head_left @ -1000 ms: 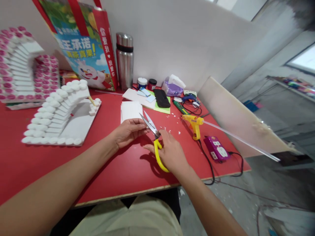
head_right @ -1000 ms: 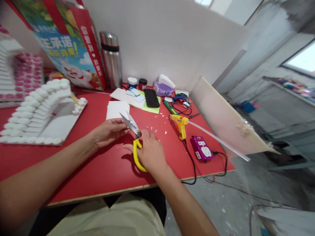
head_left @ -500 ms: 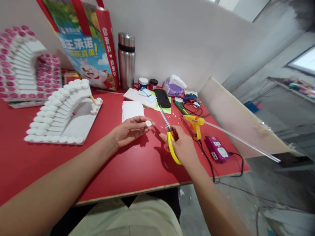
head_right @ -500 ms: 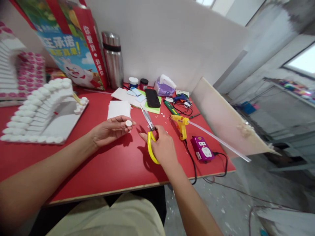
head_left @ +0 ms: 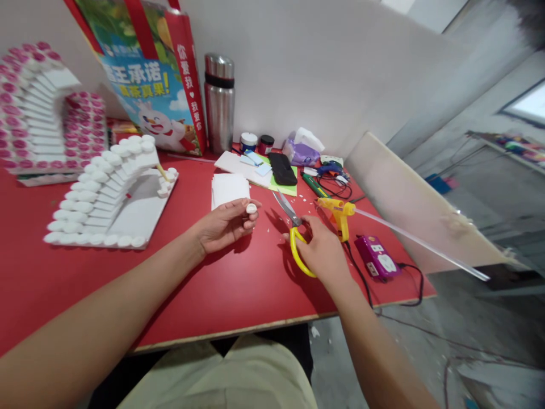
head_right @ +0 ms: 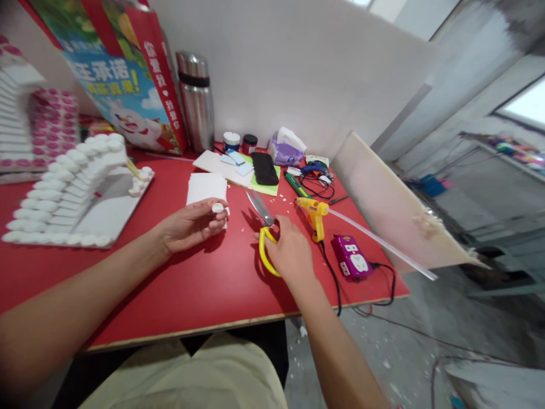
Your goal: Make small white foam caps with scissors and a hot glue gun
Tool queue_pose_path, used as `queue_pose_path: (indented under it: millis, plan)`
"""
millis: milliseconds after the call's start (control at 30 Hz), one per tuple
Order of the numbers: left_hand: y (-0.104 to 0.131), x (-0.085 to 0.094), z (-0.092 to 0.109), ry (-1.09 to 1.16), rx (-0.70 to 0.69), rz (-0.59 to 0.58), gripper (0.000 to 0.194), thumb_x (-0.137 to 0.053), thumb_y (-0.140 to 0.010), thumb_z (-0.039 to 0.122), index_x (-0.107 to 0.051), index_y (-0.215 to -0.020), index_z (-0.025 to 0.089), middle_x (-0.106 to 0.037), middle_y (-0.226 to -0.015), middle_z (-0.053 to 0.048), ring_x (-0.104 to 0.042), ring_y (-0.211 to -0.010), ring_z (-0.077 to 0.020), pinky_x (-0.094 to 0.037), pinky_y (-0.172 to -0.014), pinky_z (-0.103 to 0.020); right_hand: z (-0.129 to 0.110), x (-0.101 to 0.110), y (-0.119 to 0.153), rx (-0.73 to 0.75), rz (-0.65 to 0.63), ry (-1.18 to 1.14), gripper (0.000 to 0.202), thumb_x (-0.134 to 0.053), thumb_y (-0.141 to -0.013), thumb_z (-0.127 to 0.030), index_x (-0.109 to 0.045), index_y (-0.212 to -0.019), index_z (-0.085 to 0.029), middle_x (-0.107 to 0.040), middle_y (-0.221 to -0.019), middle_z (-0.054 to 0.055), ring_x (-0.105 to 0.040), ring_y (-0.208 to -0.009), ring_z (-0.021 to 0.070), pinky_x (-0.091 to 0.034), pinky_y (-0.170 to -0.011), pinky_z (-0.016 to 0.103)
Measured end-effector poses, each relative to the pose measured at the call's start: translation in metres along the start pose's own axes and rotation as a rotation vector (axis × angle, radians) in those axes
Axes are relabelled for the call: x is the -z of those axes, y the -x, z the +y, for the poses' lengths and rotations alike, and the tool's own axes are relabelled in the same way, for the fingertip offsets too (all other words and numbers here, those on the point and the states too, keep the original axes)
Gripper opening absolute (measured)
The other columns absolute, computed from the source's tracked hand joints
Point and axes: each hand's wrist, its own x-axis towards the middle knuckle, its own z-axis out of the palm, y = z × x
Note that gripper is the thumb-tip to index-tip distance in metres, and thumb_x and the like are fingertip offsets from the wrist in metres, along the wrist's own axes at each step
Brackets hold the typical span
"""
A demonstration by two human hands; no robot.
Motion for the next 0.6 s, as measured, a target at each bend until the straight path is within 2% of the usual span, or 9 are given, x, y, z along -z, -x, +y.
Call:
queue_pose_path:
  millis: [133,300,467,600]
  plan:
    - [-0.002,-0.002,0.001,0.045,0.028,-0.007,0.024,-0.077,-0.087,0.028,-0.064,-0.08,0.01,-0.051,-0.07,0.001,-0.048,-0.055,-0.0064,-0.046,-0.054,-0.018,0.006,0.002,-0.002,0.036,0.009,-0.045,0.052,-0.071,-0.084,-0.057,-0.065,-0.117,-0.018,-0.075,-0.097,0.011,-0.07,-0.088,0.03,-0.052,-0.076,0.039]
    - [-0.002,-0.004,0.003,0.068,0.053,0.019,0.027,-0.071,-0.092,0.032,-0.061,-0.079,0.01,-0.046,-0.065,0.002,-0.043,-0.05,-0.0054,-0.042,-0.048,-0.017,-0.003,-0.003,0.006,0.167,0.064,-0.146,0.053,-0.071,-0.086,-0.055,-0.063,-0.124,-0.018,-0.074,-0.112,0.012,-0.07,-0.097,0.0278,-0.053,-0.087,0.039]
    - [-0.001,-0.004,0.003,0.032,-0.004,0.068,0.018,-0.076,-0.088,0.023,-0.064,-0.084,0.009,-0.059,-0.074,-0.002,-0.055,-0.059,-0.0074,-0.051,-0.058,-0.017,0.007,-0.008,-0.003,0.099,0.089,-0.084,0.054,-0.069,-0.085,-0.054,-0.065,-0.123,-0.015,-0.073,-0.114,0.016,-0.068,-0.101,0.033,-0.052,-0.09,0.047]
    - [0.0,-0.001,0.001,-0.008,-0.026,0.116,0.014,-0.078,-0.083,0.013,-0.068,-0.09,0.008,-0.07,-0.085,-0.009,-0.065,-0.069,-0.0102,-0.056,-0.065,-0.018,0.017,-0.006,-0.009,-0.01,0.067,-0.274,0.053,-0.073,-0.081,-0.056,-0.066,-0.117,-0.018,-0.071,-0.092,0.007,-0.065,-0.08,0.0244,-0.052,-0.078,0.041]
